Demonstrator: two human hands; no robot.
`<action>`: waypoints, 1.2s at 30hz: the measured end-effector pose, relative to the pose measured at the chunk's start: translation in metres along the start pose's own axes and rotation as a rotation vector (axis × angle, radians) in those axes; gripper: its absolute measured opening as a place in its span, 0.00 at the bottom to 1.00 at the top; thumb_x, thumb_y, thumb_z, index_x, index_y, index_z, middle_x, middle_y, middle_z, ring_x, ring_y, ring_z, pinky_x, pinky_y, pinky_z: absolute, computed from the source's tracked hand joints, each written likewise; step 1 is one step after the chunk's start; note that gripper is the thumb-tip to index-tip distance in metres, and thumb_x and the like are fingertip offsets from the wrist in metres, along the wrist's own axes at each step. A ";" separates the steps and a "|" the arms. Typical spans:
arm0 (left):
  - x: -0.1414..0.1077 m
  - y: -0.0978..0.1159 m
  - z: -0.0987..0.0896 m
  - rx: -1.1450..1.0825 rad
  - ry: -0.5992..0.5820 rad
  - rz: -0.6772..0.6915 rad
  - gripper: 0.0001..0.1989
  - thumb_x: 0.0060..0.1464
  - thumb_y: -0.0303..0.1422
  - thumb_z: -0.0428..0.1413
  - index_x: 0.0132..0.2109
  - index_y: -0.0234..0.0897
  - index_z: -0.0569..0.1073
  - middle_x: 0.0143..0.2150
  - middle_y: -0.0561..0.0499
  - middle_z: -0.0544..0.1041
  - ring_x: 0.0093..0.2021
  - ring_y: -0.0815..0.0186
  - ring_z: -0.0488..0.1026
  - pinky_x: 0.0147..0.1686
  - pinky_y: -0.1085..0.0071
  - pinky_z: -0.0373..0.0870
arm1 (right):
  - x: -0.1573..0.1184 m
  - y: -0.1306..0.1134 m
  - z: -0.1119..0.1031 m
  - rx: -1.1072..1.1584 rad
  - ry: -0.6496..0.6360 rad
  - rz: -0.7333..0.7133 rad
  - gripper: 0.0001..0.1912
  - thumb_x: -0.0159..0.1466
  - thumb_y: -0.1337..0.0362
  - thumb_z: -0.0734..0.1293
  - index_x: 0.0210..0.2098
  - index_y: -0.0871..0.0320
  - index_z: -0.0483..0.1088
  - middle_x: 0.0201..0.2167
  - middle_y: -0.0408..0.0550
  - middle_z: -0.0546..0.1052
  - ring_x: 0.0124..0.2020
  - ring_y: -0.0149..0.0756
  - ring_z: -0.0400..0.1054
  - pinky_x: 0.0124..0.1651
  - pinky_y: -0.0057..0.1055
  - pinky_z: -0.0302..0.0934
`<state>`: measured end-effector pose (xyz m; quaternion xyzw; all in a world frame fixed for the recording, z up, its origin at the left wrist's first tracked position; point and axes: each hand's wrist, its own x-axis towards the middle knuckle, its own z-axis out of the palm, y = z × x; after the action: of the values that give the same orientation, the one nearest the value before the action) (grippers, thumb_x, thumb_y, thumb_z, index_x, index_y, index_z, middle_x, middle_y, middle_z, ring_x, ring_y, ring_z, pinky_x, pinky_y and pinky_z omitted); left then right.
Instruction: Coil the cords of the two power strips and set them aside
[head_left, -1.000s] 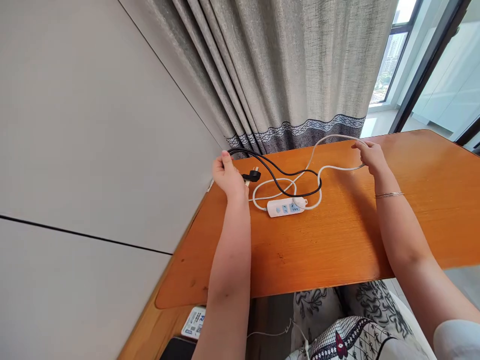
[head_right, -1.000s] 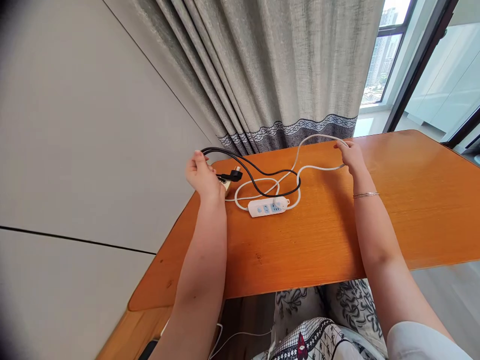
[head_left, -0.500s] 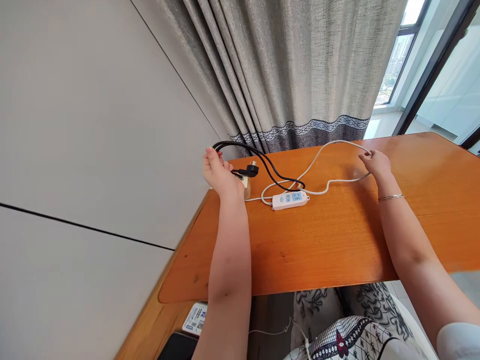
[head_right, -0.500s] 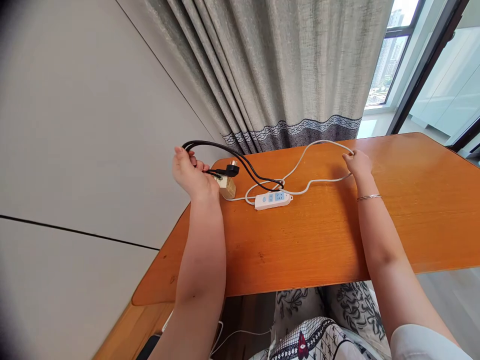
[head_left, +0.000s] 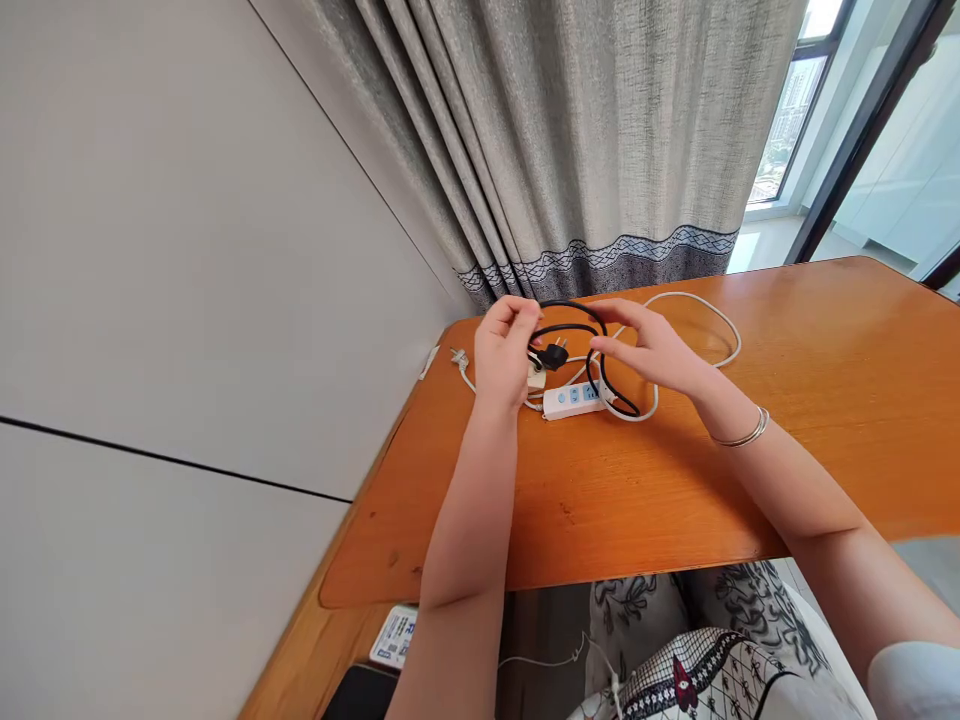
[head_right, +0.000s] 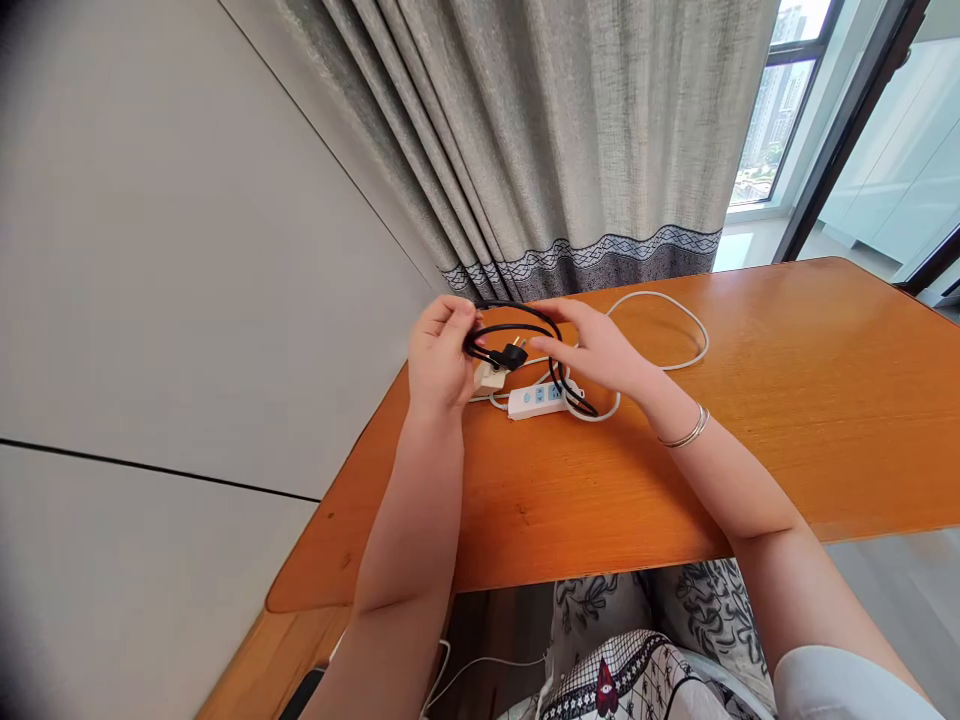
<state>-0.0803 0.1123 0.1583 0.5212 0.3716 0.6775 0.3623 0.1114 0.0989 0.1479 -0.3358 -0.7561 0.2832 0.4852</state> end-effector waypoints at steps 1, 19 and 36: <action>-0.004 0.002 0.002 0.013 -0.043 -0.003 0.14 0.53 0.38 0.64 0.28 0.37 0.68 0.26 0.55 0.66 0.25 0.73 0.64 0.23 0.77 0.60 | -0.001 -0.003 0.004 -0.008 -0.007 -0.016 0.18 0.62 0.55 0.69 0.50 0.52 0.74 0.46 0.49 0.77 0.49 0.42 0.70 0.57 0.40 0.61; -0.008 -0.046 0.008 0.443 -0.553 -0.089 0.12 0.52 0.40 0.62 0.36 0.37 0.71 0.30 0.54 0.70 0.30 0.69 0.67 0.33 0.72 0.63 | 0.012 0.024 -0.030 0.580 0.547 0.273 0.16 0.61 0.48 0.69 0.34 0.53 0.67 0.20 0.35 0.53 0.20 0.25 0.51 0.26 0.24 0.56; 0.015 0.001 -0.020 -0.163 0.199 0.047 0.22 0.53 0.41 0.61 0.21 0.37 0.60 0.15 0.62 0.48 0.15 0.78 0.43 0.16 0.77 0.41 | 0.016 0.061 -0.078 0.475 0.735 0.413 0.06 0.65 0.61 0.64 0.35 0.58 0.69 0.17 0.31 0.49 0.16 0.22 0.42 0.20 0.21 0.45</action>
<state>-0.1031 0.1222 0.1620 0.4289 0.3370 0.7621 0.3489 0.1930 0.1570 0.1400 -0.4366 -0.3666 0.4011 0.7170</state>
